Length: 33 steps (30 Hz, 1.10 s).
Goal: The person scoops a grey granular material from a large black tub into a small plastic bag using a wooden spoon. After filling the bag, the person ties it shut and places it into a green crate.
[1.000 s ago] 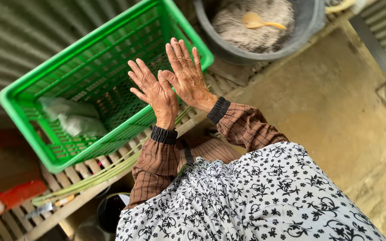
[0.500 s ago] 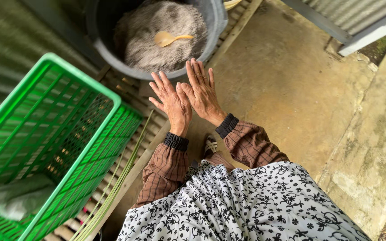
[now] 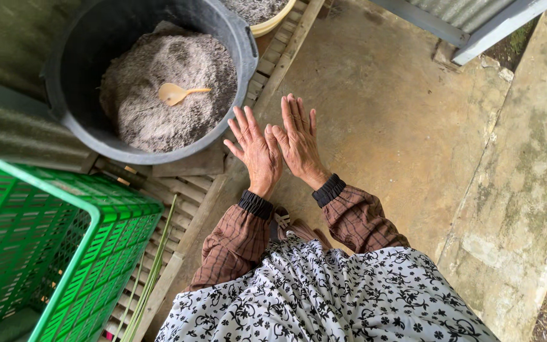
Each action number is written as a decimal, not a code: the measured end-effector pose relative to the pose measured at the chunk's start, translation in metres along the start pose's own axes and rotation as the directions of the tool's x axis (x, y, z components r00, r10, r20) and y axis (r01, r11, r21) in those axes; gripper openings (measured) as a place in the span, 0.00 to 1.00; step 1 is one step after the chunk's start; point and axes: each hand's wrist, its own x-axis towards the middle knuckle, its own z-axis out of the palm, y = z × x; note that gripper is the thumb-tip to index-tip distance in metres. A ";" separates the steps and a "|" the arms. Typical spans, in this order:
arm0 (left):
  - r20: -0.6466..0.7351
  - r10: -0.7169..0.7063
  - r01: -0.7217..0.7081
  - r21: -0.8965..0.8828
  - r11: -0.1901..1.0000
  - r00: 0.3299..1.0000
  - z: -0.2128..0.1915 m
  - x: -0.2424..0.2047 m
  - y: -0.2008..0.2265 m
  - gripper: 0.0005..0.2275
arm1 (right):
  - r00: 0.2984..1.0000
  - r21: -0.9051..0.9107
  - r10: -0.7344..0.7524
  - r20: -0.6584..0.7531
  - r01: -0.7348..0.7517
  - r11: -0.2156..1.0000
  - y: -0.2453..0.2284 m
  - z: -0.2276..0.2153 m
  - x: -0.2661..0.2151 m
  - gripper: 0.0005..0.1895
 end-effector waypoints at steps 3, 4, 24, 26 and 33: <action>0.048 0.038 -0.037 -0.008 0.999 0.998 0.021 0.013 0.004 0.28 | 1.000 0.024 0.024 -0.011 -0.023 0.999 0.022 -0.002 0.010 0.37; 0.062 0.049 -0.048 -0.012 0.999 0.997 0.028 0.020 0.005 0.29 | 0.999 0.027 0.024 -0.021 -0.024 0.999 0.030 -0.002 0.017 0.37; 0.237 0.200 -0.173 -0.130 0.976 0.951 0.166 0.254 0.051 0.28 | 0.957 -0.031 0.271 -0.103 -0.275 0.961 0.150 -0.041 0.229 0.37; 0.237 0.200 -0.176 -0.116 0.978 0.951 0.180 0.273 0.054 0.28 | 0.955 -0.023 0.276 -0.109 -0.280 0.960 0.164 -0.042 0.247 0.37; 0.223 0.161 -0.152 -0.056 0.987 0.961 0.243 0.335 0.069 0.28 | 0.972 -0.002 0.220 -0.083 -0.221 0.975 0.234 -0.047 0.319 0.37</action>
